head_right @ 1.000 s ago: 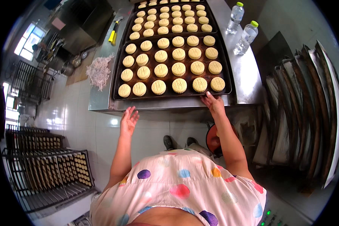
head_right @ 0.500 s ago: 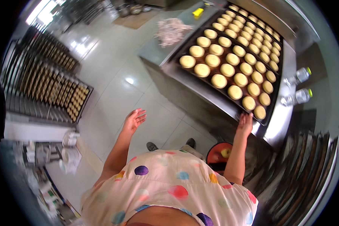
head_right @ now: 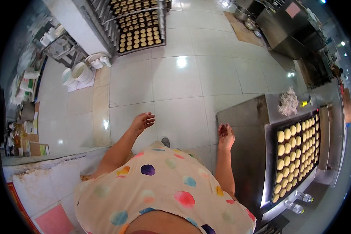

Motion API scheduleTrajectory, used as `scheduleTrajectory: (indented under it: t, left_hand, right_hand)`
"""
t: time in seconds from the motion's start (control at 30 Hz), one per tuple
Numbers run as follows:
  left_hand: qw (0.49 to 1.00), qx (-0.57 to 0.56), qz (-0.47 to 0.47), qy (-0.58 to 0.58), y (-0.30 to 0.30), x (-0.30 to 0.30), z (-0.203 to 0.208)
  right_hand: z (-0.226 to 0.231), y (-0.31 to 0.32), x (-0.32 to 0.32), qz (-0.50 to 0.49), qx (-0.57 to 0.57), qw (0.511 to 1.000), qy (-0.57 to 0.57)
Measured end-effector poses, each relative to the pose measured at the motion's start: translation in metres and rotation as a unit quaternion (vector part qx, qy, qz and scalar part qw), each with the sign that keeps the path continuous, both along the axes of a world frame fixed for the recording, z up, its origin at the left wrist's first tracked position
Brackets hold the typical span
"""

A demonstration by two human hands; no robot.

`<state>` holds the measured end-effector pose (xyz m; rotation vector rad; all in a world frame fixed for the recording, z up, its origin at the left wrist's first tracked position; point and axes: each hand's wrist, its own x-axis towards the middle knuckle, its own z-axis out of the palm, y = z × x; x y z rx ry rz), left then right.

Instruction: The person picks up a baking tray filled with round, patterned dough items, carries it across the room, and slides it into a tall metal rack containing other similar trays.

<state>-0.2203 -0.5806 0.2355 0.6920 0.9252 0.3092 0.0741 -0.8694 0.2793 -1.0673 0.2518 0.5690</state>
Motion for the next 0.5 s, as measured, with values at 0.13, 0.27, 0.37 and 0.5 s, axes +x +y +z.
scheduleTrajectory:
  t: [0.13, 0.27, 0.37, 0.5]
  left_hand:
    - [0.996, -0.009, 0.078, -0.04, 0.052, -0.021, -0.007]
    - [0.987, -0.045, 0.137, -0.069, 0.104, -0.031, -0.025]
    - [0.984, -0.053, 0.159, -0.057, 0.143, -0.041, -0.037]
    - [0.977, -0.066, 0.202, 0.016, 0.204, -0.067, -0.06]
  right_hand:
    - [-0.007, 0.081, 0.006, 0.077, -0.019, 0.997, 0.017]
    - [-0.045, 0.143, 0.013, 0.07, -0.072, 0.992, 0.081]
    - [-0.07, 0.194, 0.016, 0.073, -0.1, 0.985, 0.12]
    - [-0.11, 0.285, 0.015, 0.101, -0.122, 0.973, 0.167]
